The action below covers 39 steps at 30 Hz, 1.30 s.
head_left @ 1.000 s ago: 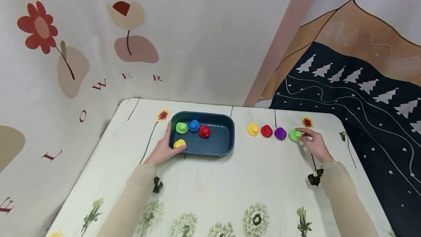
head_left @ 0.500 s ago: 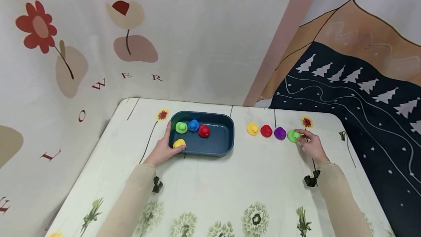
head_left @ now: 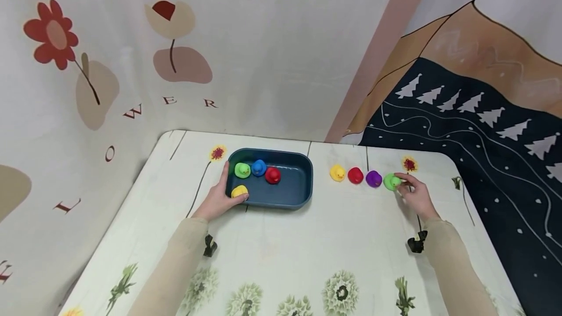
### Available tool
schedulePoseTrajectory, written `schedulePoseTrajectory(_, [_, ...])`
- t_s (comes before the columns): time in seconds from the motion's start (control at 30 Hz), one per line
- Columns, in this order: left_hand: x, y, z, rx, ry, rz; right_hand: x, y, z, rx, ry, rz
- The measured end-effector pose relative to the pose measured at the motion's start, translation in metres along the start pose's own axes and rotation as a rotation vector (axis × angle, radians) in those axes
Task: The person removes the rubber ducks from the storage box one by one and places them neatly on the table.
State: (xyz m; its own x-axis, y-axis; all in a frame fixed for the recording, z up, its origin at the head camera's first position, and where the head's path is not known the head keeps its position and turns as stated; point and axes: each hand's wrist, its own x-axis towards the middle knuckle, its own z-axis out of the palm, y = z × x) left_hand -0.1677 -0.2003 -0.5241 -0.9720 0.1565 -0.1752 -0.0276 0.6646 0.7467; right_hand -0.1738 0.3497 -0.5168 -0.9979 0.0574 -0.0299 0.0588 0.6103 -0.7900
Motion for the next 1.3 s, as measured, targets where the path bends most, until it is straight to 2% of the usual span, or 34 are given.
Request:
schedulePoseTrajectory(0.27, [0.000, -0.001, -0.002, 0.003, -0.008, -0.003, -0.007, -0.010, -0.007, 0.041, 0.105, -0.084])
schedulePoseTrajectory(0.4, [0.000, -0.001, -0.004, -0.006, -0.004, 0.006, -0.008, -0.022, -0.004, 0.062, 0.122, -0.131])
schedulePoseTrajectory(0.73, [0.001, -0.004, -0.002, -0.022, -0.004, 0.024, -0.011, -0.048, 0.010, 0.090, 0.033, -0.153])
schedulePoseTrajectory(1.03, [-0.001, -0.002, -0.002, -0.025, -0.003, 0.022, -0.020, -0.076, 0.031, 0.100, -0.070, -0.244])
schedulePoseTrajectory(1.3, [0.000, -0.003, 0.001, -0.019, 0.000, 0.022, -0.027, -0.089, 0.055, 0.185, -0.132, -0.311])
